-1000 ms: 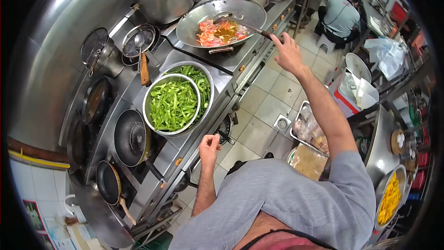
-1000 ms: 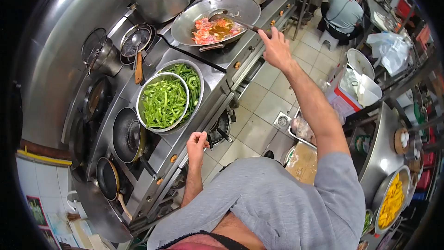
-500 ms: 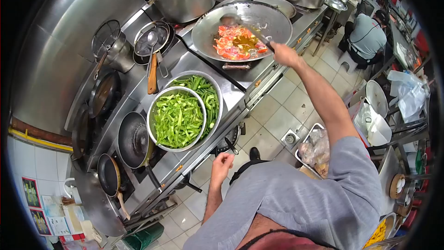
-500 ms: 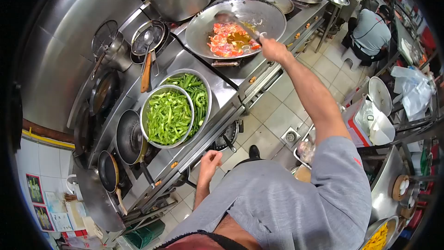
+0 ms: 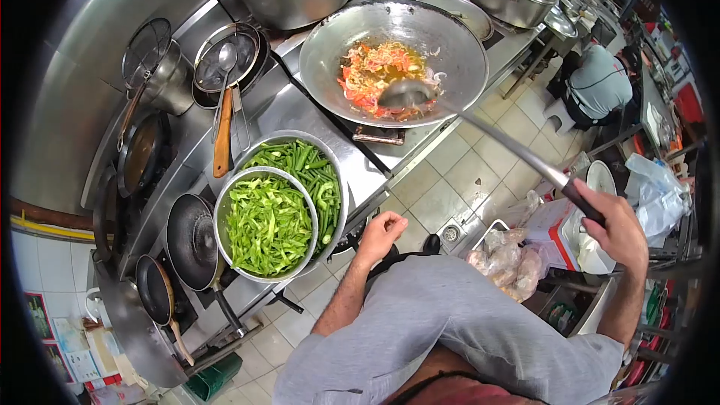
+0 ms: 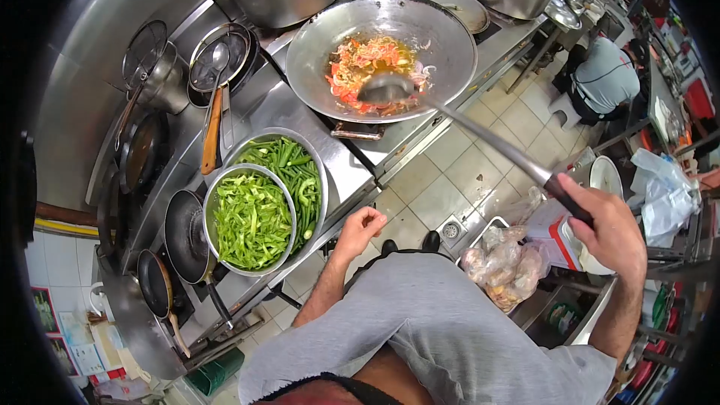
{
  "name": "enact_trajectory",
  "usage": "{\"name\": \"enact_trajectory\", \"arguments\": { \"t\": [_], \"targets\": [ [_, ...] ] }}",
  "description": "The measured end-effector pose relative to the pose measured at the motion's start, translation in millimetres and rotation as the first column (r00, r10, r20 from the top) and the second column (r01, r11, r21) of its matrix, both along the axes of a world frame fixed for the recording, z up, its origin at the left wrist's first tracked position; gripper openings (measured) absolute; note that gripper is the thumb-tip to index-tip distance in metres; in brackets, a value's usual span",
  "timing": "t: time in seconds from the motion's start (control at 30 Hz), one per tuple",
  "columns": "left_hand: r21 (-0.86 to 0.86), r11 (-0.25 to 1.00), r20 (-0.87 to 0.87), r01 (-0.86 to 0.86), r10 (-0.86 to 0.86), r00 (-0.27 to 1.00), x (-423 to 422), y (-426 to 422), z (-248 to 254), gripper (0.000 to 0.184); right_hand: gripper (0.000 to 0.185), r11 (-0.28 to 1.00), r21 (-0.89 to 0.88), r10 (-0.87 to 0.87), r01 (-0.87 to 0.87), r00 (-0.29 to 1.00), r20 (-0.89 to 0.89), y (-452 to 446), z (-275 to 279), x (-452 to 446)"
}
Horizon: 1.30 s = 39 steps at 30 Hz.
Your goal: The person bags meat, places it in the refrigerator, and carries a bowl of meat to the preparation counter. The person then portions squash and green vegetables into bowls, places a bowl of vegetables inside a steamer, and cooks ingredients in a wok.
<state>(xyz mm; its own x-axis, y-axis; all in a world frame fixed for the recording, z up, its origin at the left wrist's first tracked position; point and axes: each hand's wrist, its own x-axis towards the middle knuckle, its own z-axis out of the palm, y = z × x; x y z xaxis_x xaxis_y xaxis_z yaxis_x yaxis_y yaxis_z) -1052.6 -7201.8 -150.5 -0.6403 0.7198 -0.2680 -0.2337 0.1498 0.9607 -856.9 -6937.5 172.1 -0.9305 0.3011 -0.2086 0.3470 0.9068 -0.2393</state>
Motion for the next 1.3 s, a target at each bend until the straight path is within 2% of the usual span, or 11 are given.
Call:
{"name": "enact_trajectory", "arguments": {
  "t": [0.27, 0.47, 0.53, 0.57, 0.63, 0.73, 0.9, 0.97, 1.07, 1.23, 1.3],
  "targets": [
    [0.112, 0.975, -0.116, -0.191, 0.203, 0.972, -25, 61, 54, 0.022, 0.056, 0.983, 0.179, 0.072, -0.039, 0.981, -0.181, 74, -147, -105],
    [0.107, 0.897, -0.016, -0.429, 0.433, 0.901, -48, 79, 54, 0.026, 0.052, 0.981, -0.108, -0.185, 0.162, 0.947, -0.263, 82, -159, -163],
    [0.148, 0.878, -0.028, -0.455, 0.464, 0.886, -53, 89, 55, 0.028, 0.053, 0.792, -0.499, -0.405, 0.352, 0.914, 0.002, 66, -150, -175],
    [0.149, 0.872, -0.025, -0.467, 0.476, 0.879, -56, 92, 53, 0.028, 0.053, 0.791, -0.497, -0.412, 0.357, 0.911, -0.001, 67, -158, -172],
    [0.145, 0.863, -0.009, -0.483, 0.49, 0.872, -60, 97, 51, 0.027, 0.053, 0.97, -0.221, 0.023, -0.1, 0.945, -0.327, 64, -182, -155],
    [0.171, 0.873, 0.018, -0.456, 0.46, 0.888, -67, 97, 44, 0.026, 0.054, 0.995, -0.002, 0.099, -0.1, 0.985, -0.14, 64, -143, -110],
    [0.16, 0.875, 0.048, -0.458, 0.456, 0.889, -67, 92, 36, 0.024, 0.058, 0.993, 0.086, 0.079, -0.079, 0.997, 0.009, 49, -52, -39],
    [0.147, 0.884, 0.053, -0.443, 0.441, 0.896, -66, 92, 27, 0.024, 0.057, 0.959, -0.281, -0.042, 0.024, 0.997, -0.059, 42, -42, -22],
    [0.122, 0.91, 0.056, -0.397, 0.393, 0.918, -59, 96, 15, 0.023, 0.055, 0.885, -0.433, -0.125, 0.169, 0.984, 0.129, 45, -44, -25],
    [0.103, 0.973, 0.035, -0.204, 0.202, 0.979, -45, 91, 15, 0.021, 0.055, 0.973, -0.179, -0.149, 0.148, 0.989, 0.006, 60, -107, -55],
    [0.085, 0.981, 0.016, -0.174, 0.173, 0.985, -40, 84, 13, 0.021, 0.057, 0.997, -0.028, -0.07, 0.065, 0.963, -0.261, 63, -135, -69]
  ]
}}
